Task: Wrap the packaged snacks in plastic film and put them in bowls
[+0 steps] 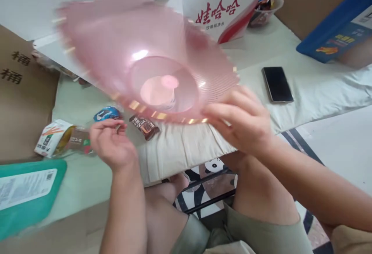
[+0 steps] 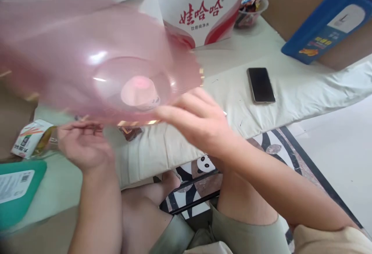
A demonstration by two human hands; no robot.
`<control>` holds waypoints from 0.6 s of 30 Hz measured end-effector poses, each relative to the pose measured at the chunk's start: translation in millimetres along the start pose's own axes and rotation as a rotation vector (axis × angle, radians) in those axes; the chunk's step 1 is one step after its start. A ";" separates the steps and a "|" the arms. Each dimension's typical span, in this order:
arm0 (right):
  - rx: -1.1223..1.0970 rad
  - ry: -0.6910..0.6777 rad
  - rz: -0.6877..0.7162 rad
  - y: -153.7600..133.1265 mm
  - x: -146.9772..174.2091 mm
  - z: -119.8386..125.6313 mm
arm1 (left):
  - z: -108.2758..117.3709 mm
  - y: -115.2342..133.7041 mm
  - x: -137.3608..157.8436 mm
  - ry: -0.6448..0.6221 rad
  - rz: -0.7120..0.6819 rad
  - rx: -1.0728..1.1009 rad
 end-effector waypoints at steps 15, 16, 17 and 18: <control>0.339 -0.194 -0.229 121.7 58.6 -73.4 | -9.3 -35.5 13.0 -0.311 -0.351 -1.062; 0.323 -0.200 -0.229 119.8 57.0 -74.9 | -5.9 -36.4 10.1 -0.311 -0.337 -1.053; 0.300 -0.202 -0.231 116.6 55.6 -74.5 | -2.3 -36.8 6.8 -0.296 -0.323 -1.038; 0.276 -0.199 -0.239 112.3 55.1 -72.1 | 1.1 -36.5 3.5 -0.283 -0.306 -1.010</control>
Point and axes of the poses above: each hand's wrist, its own x-axis away from the middle knuckle, its own z-axis out of the back of the hand, y = z × x, the point moved 2 cm from there along -x, towards the middle knuckle, and after that the axes turned 13 degrees about y, right-handed, at the moved point
